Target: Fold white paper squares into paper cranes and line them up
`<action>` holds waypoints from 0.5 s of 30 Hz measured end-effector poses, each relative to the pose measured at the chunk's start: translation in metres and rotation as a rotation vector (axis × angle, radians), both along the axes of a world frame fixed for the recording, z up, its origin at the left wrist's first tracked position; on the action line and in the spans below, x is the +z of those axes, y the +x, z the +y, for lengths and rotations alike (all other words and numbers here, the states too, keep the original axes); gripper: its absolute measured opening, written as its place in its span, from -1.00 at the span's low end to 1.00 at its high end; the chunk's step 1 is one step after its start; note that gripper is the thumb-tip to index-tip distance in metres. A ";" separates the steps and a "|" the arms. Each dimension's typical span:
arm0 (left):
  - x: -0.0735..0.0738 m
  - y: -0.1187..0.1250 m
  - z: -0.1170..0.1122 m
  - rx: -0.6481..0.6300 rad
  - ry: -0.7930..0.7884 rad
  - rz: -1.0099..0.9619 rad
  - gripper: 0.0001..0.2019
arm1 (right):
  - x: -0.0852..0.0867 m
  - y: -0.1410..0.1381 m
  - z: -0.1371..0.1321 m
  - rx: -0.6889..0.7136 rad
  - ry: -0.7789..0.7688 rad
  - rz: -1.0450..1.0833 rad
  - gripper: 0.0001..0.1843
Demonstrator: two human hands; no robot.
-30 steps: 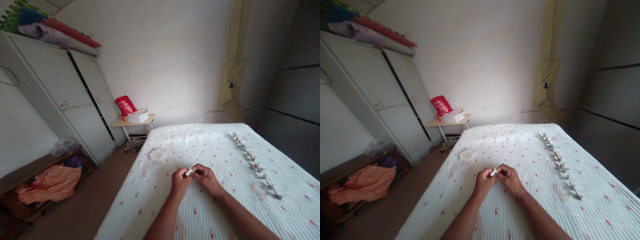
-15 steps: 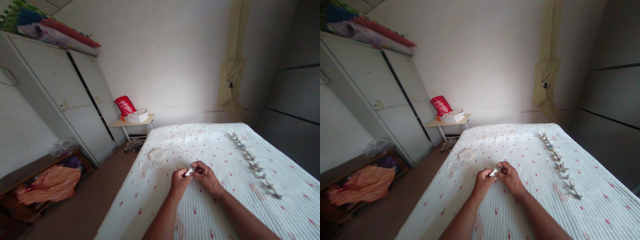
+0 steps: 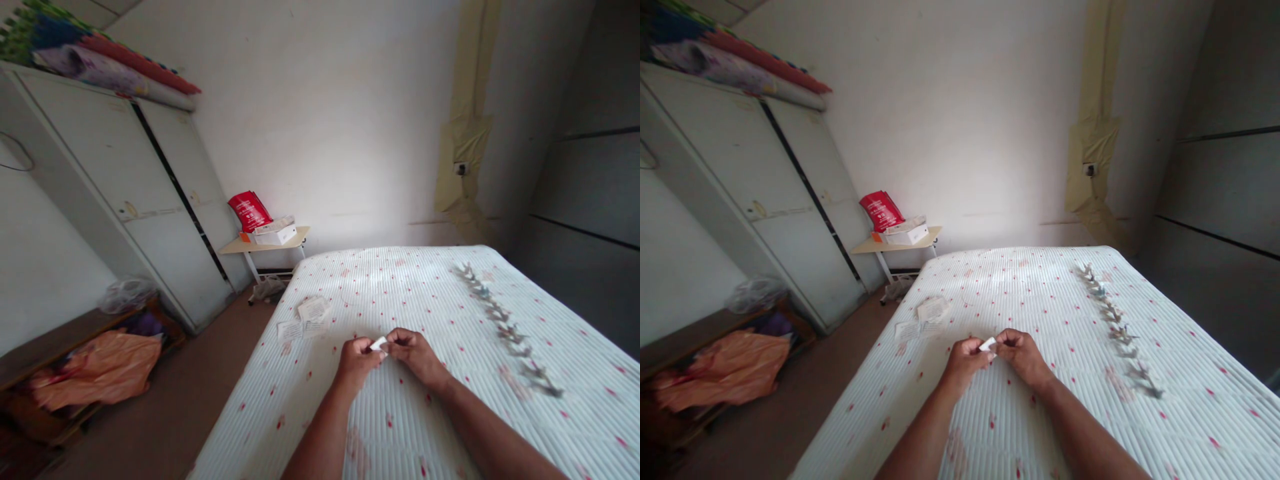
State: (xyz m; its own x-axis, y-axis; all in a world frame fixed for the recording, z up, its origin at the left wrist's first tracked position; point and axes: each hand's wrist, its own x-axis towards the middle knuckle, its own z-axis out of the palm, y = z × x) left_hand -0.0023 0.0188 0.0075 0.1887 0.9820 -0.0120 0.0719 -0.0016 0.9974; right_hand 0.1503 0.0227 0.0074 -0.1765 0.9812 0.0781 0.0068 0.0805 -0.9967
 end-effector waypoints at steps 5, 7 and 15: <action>-0.002 0.000 0.001 -0.028 0.001 0.041 -0.73 | -0.002 0.003 0.002 0.042 -0.011 0.071 -0.68; -0.002 0.000 0.001 -0.006 0.010 0.064 -0.75 | -0.001 0.004 0.002 0.055 -0.006 0.056 -0.68; 0.004 0.001 -0.001 0.126 -0.008 0.014 -0.75 | 0.002 0.014 0.002 0.047 -0.067 -0.029 -0.55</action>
State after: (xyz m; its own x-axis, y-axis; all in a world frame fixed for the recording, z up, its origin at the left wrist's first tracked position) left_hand -0.0013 0.0181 0.0113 0.0638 0.9977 -0.0217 0.0852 0.0162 0.9962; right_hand 0.1640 0.0250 0.0092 -0.2239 0.9746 0.0071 0.0339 0.0150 -0.9993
